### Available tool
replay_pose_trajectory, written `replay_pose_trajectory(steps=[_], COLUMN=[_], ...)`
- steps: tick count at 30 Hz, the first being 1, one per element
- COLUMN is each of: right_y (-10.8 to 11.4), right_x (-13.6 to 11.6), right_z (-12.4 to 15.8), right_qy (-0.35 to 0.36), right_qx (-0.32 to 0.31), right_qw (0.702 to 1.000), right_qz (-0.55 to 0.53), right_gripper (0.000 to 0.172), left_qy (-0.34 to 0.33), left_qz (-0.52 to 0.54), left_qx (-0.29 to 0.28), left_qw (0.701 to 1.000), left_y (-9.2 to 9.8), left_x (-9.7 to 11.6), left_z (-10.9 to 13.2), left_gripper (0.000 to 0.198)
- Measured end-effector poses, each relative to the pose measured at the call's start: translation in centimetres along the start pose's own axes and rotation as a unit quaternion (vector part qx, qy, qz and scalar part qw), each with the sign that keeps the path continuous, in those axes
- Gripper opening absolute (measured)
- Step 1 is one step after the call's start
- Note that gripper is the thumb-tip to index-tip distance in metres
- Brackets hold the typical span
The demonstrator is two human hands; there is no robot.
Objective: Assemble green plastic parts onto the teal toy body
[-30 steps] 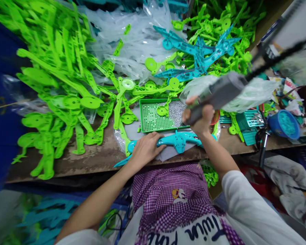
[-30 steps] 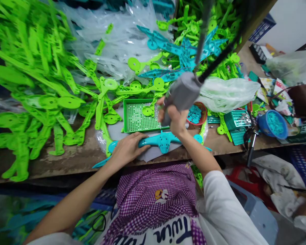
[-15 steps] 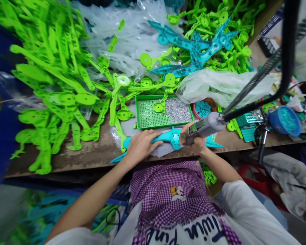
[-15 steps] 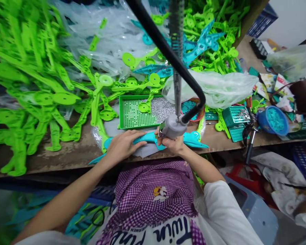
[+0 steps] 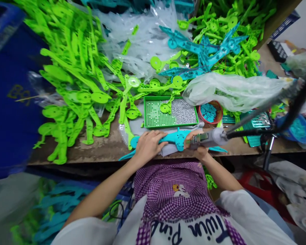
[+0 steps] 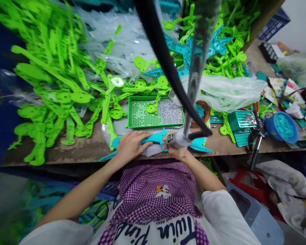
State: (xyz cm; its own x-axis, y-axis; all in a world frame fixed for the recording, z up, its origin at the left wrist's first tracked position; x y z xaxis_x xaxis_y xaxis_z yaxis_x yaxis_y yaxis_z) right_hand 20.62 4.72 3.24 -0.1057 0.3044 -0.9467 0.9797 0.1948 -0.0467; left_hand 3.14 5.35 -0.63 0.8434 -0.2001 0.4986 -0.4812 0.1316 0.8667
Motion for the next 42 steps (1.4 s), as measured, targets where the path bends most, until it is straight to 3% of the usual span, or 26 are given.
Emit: replay_pose_trajectory(steps=[5, 7, 9, 12, 14, 17, 21, 23, 28, 32, 35, 38, 42], right_y=[-0.9, -2.0, -3.2, -3.7, -3.3, -3.8, -9.6, -11.0, -10.9, -10.1, -9.7, -9.6, -9.3], right_x=[-5.3, -6.8, -7.3, -7.0, -6.6, -5.2, 0.2, 2.5, 4.1, 3.7, 3.4, 3.1, 2.5], right_z=[-3.5, -5.7, -7.7, -8.8, -7.5, -4.0, -0.5, -0.1, -0.8, -0.5, -0.2, -0.2, -0.4], right_qy=[0.086, 0.103, 0.112, 0.129, 0.158, 0.188, 0.157, 0.117, 0.12, 0.143, 0.15, 0.16, 0.17], right_qx=[0.169, 0.182, 0.151, 0.077, 0.064, 0.044, -0.268, -0.338, -0.364, -0.346, -0.337, -0.33, -0.318], right_qw=[0.975, 0.966, 0.965, 0.954, 0.923, 0.865, 0.81, 0.783, 0.777, 0.776, 0.774, 0.778, 0.78], right_qz=[0.111, 0.154, 0.181, 0.257, 0.346, 0.463, 0.497, 0.508, 0.5, 0.508, 0.514, 0.511, 0.511], right_gripper=[0.049, 0.042, 0.038, 0.035, 0.038, 0.044, 0.05, 0.053, 0.059, 0.057, 0.055, 0.054, 0.054], left_qy=[-0.008, -0.031, -0.03, 0.101, 0.225, 0.339, 0.386, 0.407, 0.432, 0.421, 0.398, 0.367, 0.335], left_qz=[0.012, 0.062, 0.136, 0.226, 0.292, 0.409, 0.482, 0.502, 0.538, 0.579, 0.594, 0.599, 0.608], left_qx=[-0.027, 0.004, 0.088, 0.248, 0.276, 0.18, 0.047, -0.004, -0.117, -0.124, -0.117, -0.151, -0.175], left_qw=[1.0, 0.998, 0.986, 0.936, 0.888, 0.828, 0.785, 0.763, 0.714, 0.687, 0.689, 0.696, 0.698], left_y=[-0.4, 0.7, 2.9, 5.9, 6.1, 4.0, 2.8, 3.1, 3.1, 2.6, 2.6, 2.8, 3.3], left_x=[0.0, 0.2, -0.5, -4.9, -8.8, -12.7, -13.7, -13.6, -12.9, -12.2, -11.5, -10.6, -10.0], left_z=[-1.2, -1.0, 0.1, 3.7, 6.3, 8.2, 7.4, 6.5, 5.2, 5.6, 6.1, 6.1, 5.3], left_gripper=[0.035, 0.036, 0.037, 0.037, 0.045, 0.059, 0.057, 0.05, 0.039, 0.043, 0.052, 0.061, 0.056])
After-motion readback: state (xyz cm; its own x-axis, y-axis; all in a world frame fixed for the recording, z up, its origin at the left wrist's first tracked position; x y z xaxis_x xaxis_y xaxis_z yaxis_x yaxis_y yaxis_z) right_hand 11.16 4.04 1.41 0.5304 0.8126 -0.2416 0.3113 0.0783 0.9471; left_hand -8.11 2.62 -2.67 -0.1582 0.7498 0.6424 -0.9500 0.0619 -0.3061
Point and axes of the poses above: each hand's wrist, its own z-axis away from the middle knuckle, its own y-axis out of the back of the hand, x = y × z, the point moved 7 cm from there along -z, towards the middle knuckle, and after that the axes turned 10 degrees about y, right-handed, at the moved point
